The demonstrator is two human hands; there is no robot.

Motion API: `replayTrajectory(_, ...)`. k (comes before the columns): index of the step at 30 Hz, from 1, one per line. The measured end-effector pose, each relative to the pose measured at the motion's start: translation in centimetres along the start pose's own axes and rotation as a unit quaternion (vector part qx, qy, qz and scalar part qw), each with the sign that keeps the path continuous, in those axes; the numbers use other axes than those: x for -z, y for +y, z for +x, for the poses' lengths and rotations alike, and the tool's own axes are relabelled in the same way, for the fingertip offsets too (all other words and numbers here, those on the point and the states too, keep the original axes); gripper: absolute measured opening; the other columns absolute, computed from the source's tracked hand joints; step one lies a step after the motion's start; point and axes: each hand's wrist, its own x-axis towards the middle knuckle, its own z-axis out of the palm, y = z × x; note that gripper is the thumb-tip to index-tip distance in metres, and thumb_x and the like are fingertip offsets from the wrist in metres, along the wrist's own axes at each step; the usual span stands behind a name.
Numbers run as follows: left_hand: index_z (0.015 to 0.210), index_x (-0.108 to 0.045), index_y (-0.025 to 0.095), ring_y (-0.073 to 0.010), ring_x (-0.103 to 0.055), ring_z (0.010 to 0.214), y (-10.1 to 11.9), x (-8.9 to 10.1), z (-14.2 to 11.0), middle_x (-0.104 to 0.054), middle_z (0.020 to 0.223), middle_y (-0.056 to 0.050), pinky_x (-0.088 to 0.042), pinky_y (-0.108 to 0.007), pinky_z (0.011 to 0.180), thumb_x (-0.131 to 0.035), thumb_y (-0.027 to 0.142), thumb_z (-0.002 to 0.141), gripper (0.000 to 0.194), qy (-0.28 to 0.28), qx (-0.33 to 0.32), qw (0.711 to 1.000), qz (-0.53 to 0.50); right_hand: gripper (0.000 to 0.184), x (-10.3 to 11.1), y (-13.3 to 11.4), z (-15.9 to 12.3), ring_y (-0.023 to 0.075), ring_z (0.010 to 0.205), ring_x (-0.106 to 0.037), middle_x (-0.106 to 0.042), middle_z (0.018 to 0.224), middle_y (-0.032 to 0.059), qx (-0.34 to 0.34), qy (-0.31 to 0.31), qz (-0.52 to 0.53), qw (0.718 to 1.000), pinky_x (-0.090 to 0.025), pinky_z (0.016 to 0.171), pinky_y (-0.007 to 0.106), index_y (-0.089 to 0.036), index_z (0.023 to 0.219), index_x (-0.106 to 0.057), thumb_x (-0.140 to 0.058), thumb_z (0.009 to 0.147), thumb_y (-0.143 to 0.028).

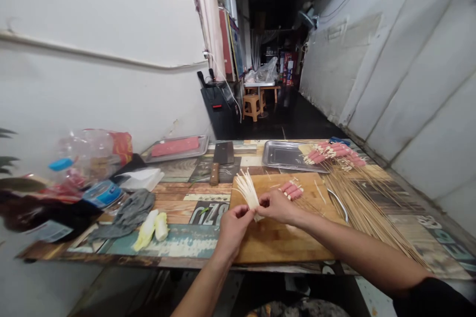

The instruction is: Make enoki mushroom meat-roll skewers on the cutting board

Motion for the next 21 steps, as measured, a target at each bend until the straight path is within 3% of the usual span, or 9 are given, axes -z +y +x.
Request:
replayTrajectory(12,0.057,-0.059,0.015,-0.0099,-0.044,0.052,-1.4,0.8,-0.1,-0.053,0.052,0.002,-0.032,-0.021,0.053,-0.077,0.054,0.053,0.043,-0.029,0.031,0.998,0.043,0.016,-1.1,0.0,-0.6,0.0073,0.052,-0.037,-0.045,0.049,-0.0073,-0.014,-0.001,0.005,1.0,-0.023,0.05,0.023,-0.015,0.054,-0.057,-0.064,0.068,-0.016)
replayTrajectory(21,0.062,-0.064,0.014,-0.0112,-0.046,0.055,-0.4,0.3,-0.4,-0.057,0.055,0.002,-0.035,-0.022,0.057,-0.073,0.051,0.058,0.038,-0.004,-0.012,0.999,0.045,0.021,-0.7,0.3,-0.5,0.009,0.055,-0.041,-0.049,0.053,-0.0056,0.017,0.007,0.048,0.999,-0.027,0.053,0.022,-0.015,0.055,-0.056,-0.06,0.074,-0.023)
